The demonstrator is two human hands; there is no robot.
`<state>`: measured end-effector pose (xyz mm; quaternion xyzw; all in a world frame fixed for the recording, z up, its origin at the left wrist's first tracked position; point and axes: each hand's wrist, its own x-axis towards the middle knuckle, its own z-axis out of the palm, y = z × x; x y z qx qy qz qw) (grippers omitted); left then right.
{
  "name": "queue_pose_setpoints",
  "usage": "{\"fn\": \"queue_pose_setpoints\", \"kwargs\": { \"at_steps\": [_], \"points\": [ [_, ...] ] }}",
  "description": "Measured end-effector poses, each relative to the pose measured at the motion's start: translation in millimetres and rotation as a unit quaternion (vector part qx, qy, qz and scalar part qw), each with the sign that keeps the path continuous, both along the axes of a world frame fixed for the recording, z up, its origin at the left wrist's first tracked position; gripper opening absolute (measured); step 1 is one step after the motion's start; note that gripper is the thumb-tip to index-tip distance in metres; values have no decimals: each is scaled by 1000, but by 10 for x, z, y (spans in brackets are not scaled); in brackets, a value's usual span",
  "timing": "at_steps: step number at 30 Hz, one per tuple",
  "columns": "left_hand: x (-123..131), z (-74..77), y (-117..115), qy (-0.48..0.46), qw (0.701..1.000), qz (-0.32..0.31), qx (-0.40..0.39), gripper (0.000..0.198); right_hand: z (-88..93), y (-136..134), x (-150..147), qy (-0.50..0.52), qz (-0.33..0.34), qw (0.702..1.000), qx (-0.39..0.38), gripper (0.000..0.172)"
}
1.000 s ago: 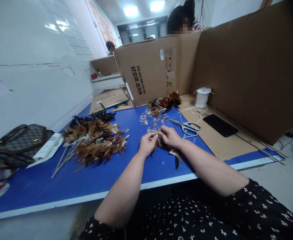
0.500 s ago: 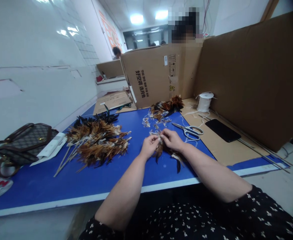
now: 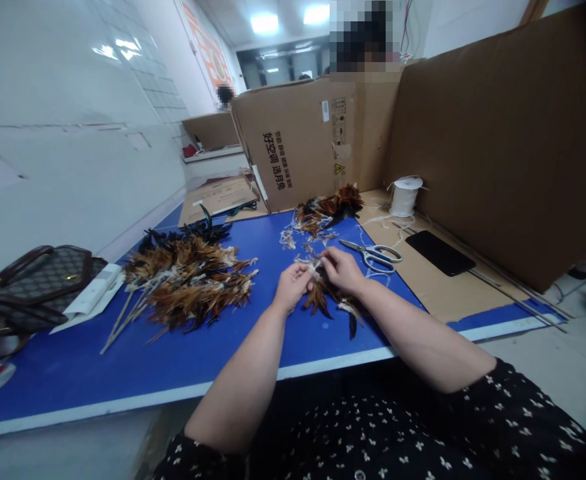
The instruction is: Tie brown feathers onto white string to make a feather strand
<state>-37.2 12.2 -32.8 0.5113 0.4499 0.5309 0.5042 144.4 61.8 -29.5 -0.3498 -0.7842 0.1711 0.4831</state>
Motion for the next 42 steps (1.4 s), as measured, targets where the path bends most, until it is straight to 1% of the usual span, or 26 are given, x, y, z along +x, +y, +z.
{"fn": "queue_pose_setpoints", "kwargs": {
  "at_steps": [4, 7, 8, 9, 12, 18, 20, 27, 35, 39, 42],
  "points": [
    [-7, -21, 24, -17, 1000, 15, 0, 44, 17, 6, 25, 21, -17, 999, 23, 15],
    [-17, -46, 52, -37, 999, 35, 1, 44, 42, -22, 45, 25, -12, 999, 27, 8],
    [-20, -52, 59, -43, 998, 44, 2, 44, 47, -34, 47, 21, -2, 999, 25, 5],
    [-23, -55, 63, -49, 997, 52, 2, 45, 49, -45, 45, 14, 9, 1000, 23, 5],
    [-26, -47, 55, -60, 996, 65, 1, 45, 41, -68, 24, -6, 41, 999, 12, 11],
    [-14, 2, 3, -57, 997, 52, 0, 47, -2, -71, -34, -30, 101, 994, -19, 11],
    [-11, 8, -1, -56, 997, 48, 0, 48, -12, -70, -47, -29, 110, 993, -25, 9],
    [-11, 8, 5, -54, 998, 42, 1, 46, 6, -71, -44, 14, 78, 996, -46, 12],
    [-8, 19, 0, -52, 998, 40, 2, 44, 54, -85, -27, 40, 60, 995, -74, 20],
    [-8, 7, 10, -49, 999, 22, 8, 44, 64, -106, -29, 36, 71, 994, -72, 22],
    [-12, -1, 17, -44, 999, 11, 11, 43, 96, -122, -19, 35, 87, 994, -57, 21]
  ]
}}
